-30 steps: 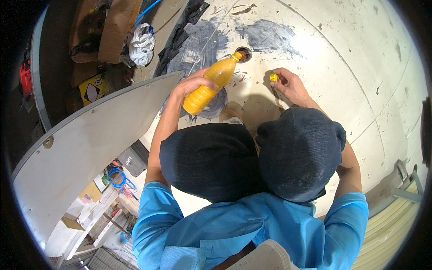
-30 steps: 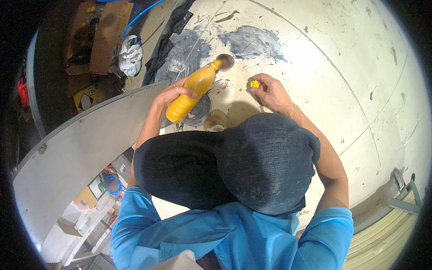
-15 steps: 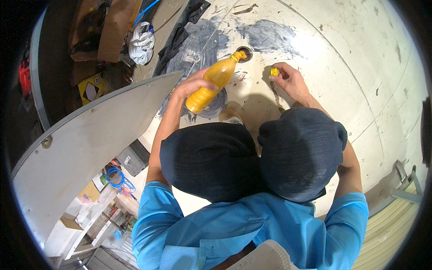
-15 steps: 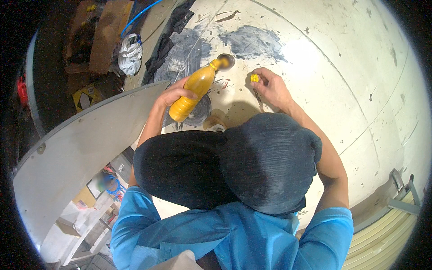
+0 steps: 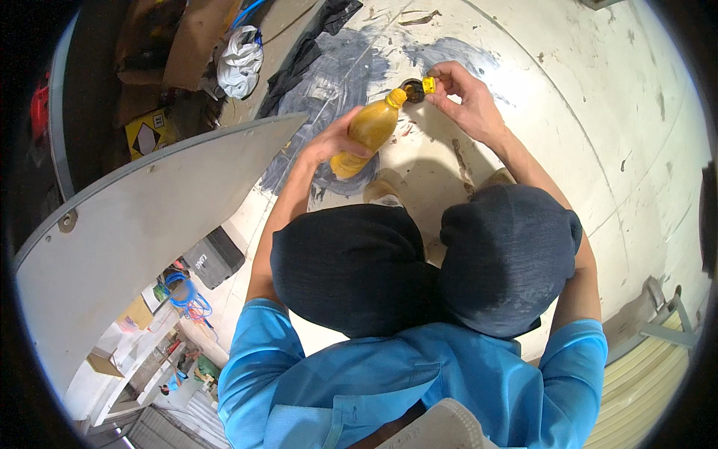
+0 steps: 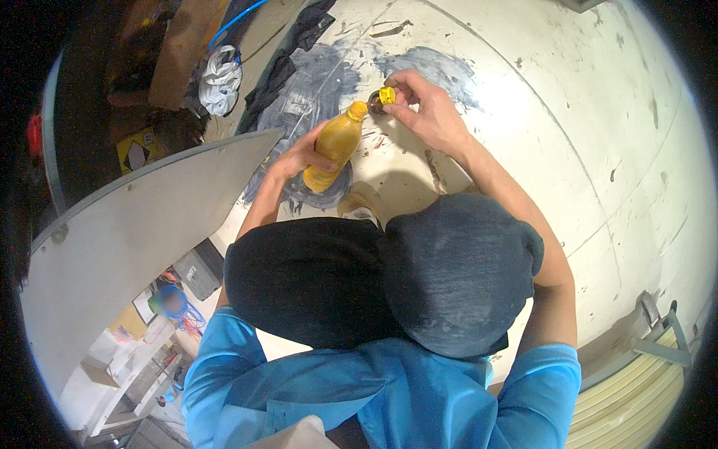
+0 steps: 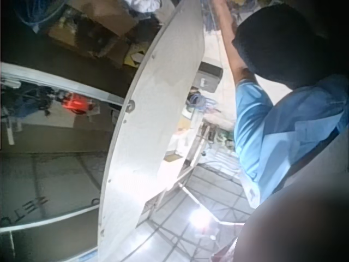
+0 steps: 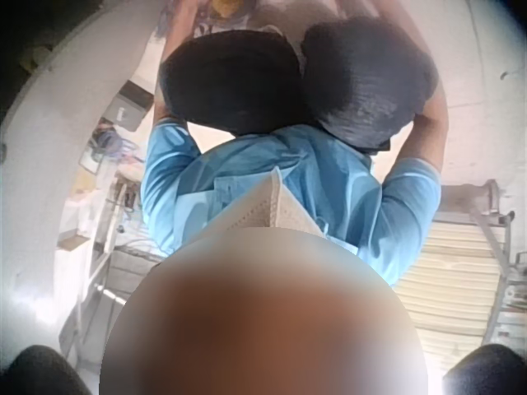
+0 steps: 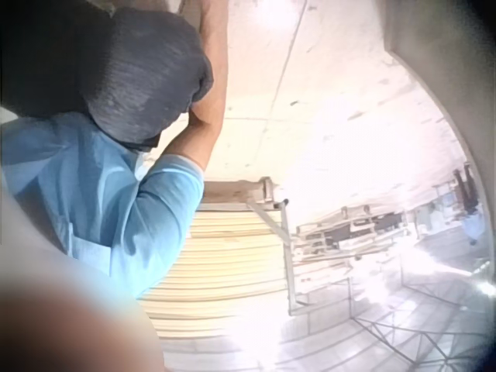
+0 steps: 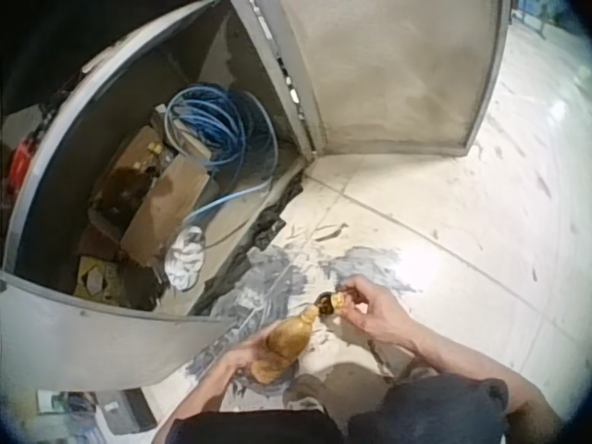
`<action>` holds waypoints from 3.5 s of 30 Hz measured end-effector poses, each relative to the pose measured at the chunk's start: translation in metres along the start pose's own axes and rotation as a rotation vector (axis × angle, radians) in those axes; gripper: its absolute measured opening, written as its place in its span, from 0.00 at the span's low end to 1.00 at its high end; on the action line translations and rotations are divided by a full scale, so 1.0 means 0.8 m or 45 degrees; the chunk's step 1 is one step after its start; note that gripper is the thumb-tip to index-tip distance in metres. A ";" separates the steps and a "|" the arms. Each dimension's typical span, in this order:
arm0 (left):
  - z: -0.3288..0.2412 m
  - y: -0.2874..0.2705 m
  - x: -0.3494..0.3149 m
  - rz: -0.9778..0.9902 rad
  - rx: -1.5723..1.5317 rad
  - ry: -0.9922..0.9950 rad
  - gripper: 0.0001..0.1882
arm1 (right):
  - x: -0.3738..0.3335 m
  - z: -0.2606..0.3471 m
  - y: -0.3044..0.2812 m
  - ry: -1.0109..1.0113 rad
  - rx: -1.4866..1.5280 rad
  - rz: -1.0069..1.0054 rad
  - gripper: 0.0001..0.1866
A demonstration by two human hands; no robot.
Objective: The person sits on the floor and opens a yellow bottle to pour liquid into a small jar. They stir the contents with a stick, then add water from a clear bottle and continue stirring. The person places the jar on a shelf with other jars.
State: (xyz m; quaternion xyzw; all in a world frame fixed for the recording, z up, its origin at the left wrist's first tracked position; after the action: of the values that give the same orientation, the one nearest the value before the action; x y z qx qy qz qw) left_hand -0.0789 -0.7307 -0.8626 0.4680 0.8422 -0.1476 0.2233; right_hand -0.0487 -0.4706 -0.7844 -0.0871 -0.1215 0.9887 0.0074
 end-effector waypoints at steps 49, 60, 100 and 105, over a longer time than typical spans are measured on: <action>-0.071 0.012 -0.006 0.314 -0.118 0.081 0.53 | -0.003 0.155 0.034 -0.708 -0.671 0.629 0.21; -0.076 0.010 -0.006 0.331 -0.112 0.134 0.56 | 0.005 0.155 0.033 -0.482 -0.551 0.560 0.18; -0.085 0.066 -0.031 0.902 -0.770 0.055 0.55 | -0.037 0.247 0.000 -0.810 -0.685 0.501 0.19; -0.111 0.047 -0.025 0.717 -0.758 0.084 0.55 | -0.018 0.221 -0.010 -0.357 -0.600 0.457 0.23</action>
State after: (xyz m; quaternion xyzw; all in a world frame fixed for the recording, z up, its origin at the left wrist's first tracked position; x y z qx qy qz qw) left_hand -0.0585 -0.6846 -0.7776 0.5996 0.6939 0.1844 0.3535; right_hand -0.0655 -0.5054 -0.6114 0.0305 -0.3297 0.9213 -0.2040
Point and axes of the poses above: each hand's wrist, its own x-axis towards the middle knuckle, its own y-axis out of the palm, z = x × y, the point moved 10 cm from there along x, towards the middle knuckle, and after that the axes turned 7 degrees about y, right-handed, at the moved point
